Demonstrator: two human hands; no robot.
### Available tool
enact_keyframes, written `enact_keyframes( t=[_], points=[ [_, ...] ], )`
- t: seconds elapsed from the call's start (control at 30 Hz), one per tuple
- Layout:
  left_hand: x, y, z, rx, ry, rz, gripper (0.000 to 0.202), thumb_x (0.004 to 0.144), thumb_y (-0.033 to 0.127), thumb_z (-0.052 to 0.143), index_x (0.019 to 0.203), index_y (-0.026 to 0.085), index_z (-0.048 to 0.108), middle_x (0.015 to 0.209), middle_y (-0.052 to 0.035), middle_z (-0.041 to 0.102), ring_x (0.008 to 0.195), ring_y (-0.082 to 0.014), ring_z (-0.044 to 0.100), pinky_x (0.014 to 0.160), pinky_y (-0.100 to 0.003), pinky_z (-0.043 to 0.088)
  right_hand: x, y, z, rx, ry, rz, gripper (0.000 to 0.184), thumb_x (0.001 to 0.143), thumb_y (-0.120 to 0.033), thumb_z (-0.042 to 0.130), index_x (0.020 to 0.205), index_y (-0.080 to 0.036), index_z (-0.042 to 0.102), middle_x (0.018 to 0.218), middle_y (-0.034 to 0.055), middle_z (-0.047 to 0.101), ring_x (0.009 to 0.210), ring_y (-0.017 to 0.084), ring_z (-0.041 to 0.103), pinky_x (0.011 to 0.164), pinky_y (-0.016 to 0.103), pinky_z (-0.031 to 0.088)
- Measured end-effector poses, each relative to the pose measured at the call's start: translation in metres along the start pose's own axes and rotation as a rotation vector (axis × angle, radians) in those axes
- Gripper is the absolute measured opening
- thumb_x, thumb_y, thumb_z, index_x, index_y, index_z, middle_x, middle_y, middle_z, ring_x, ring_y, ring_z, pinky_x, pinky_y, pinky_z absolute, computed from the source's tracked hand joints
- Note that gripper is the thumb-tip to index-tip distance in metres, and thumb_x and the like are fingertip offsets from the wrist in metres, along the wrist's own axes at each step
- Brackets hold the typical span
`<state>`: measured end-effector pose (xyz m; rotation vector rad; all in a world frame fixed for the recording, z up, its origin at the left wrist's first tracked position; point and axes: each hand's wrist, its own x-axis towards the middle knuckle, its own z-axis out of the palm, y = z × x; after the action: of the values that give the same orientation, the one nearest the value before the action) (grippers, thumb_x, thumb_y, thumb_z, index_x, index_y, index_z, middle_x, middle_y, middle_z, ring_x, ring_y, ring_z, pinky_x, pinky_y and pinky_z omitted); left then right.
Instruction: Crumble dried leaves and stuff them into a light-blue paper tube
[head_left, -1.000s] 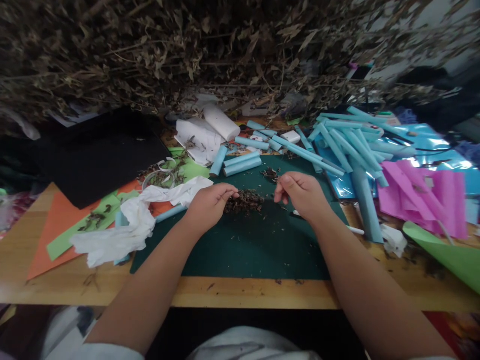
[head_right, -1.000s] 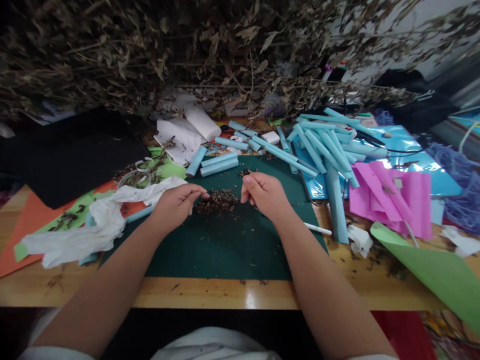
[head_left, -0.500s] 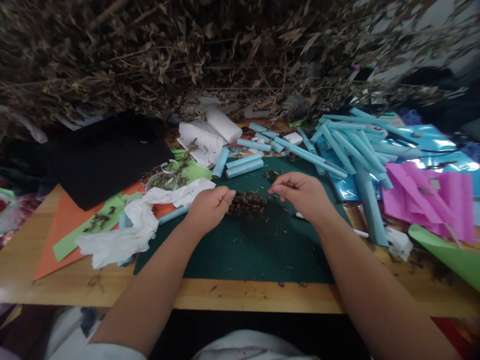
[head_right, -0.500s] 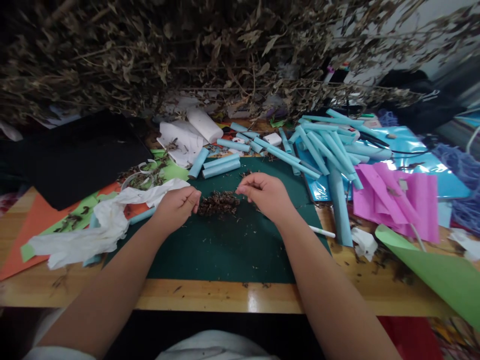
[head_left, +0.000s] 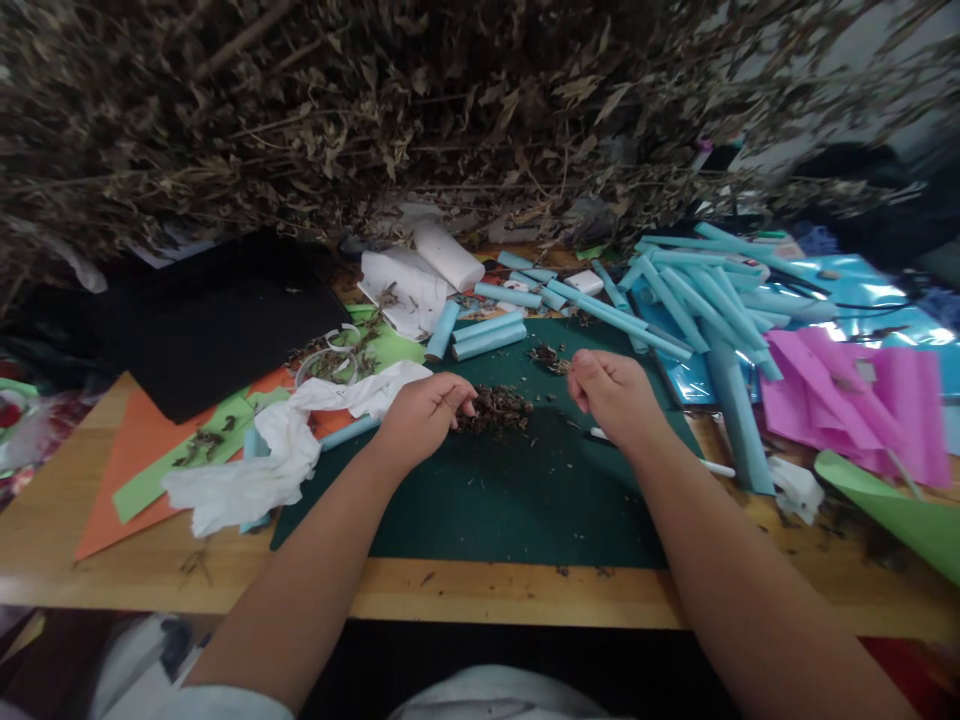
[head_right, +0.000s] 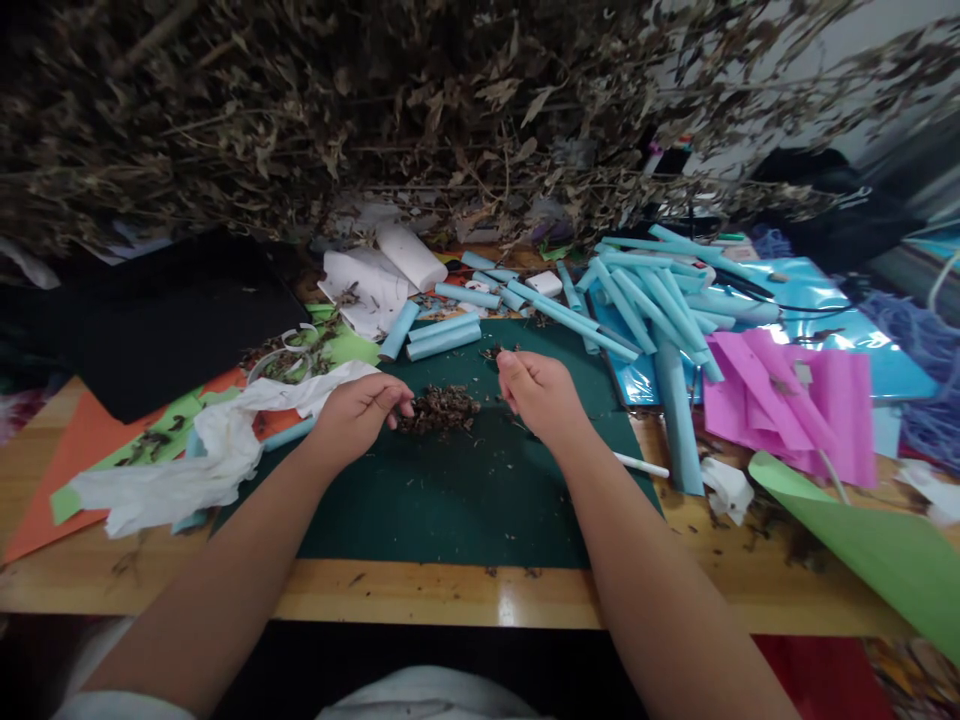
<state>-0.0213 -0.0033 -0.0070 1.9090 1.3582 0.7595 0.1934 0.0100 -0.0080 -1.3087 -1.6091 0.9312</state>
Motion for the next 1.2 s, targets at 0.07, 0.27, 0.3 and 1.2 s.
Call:
enact_keyframes(
  t=[0.07, 0.27, 0.3, 1.2],
  points=[
    [-0.001, 0.0, -0.002, 0.046, -0.034, 0.023, 0.032, 0.081, 0.035, 0.035, 0.061, 0.016, 0.053, 0.055, 0.0022, 0.055, 0.049, -0.0083, 0.049, 0.051, -0.02, 0.037, 0.0, 0.001, 0.0, -0.022, 0.028, -0.049, 0.045, 0.079, -0.049, 0.034, 0.047, -0.019, 0.034, 0.043, -0.0036, 0.033, 0.043, 0.009, 0.032, 0.043, 0.024, 0.026],
    [-0.001, -0.001, -0.004, 0.095, 0.082, 0.165, 0.035, 0.084, 0.034, 0.027, 0.056, 0.017, 0.041, 0.055, 0.0016, 0.044, 0.054, -0.0103, 0.043, 0.054, -0.022, 0.035, 0.001, -0.004, 0.003, -0.146, -0.011, -0.175, 0.025, 0.082, -0.035, 0.032, 0.062, -0.02, 0.037, 0.06, -0.002, 0.037, 0.057, 0.012, 0.037, 0.054, 0.025, 0.031],
    [0.0, -0.001, -0.003, 0.107, 0.109, 0.175, 0.028, 0.082, 0.032, 0.03, 0.061, 0.018, 0.042, 0.059, 0.0014, 0.045, 0.057, -0.0106, 0.044, 0.056, -0.022, 0.035, 0.001, -0.004, 0.003, -0.168, -0.01, -0.183, 0.02, 0.081, -0.032, 0.036, 0.065, -0.02, 0.039, 0.062, -0.0018, 0.039, 0.058, 0.012, 0.038, 0.055, 0.025, 0.032],
    [0.004, 0.002, 0.001, 0.349, -0.092, 0.13, 0.025, 0.081, 0.033, 0.033, 0.063, 0.018, 0.043, 0.058, 0.0022, 0.045, 0.054, -0.0119, 0.044, 0.049, -0.022, 0.031, 0.007, 0.009, 0.011, -0.479, -0.078, -0.186, 0.008, 0.072, -0.023, 0.049, 0.067, -0.019, 0.053, 0.068, 0.0007, 0.052, 0.062, 0.013, 0.046, 0.055, 0.024, 0.035]
  ],
)
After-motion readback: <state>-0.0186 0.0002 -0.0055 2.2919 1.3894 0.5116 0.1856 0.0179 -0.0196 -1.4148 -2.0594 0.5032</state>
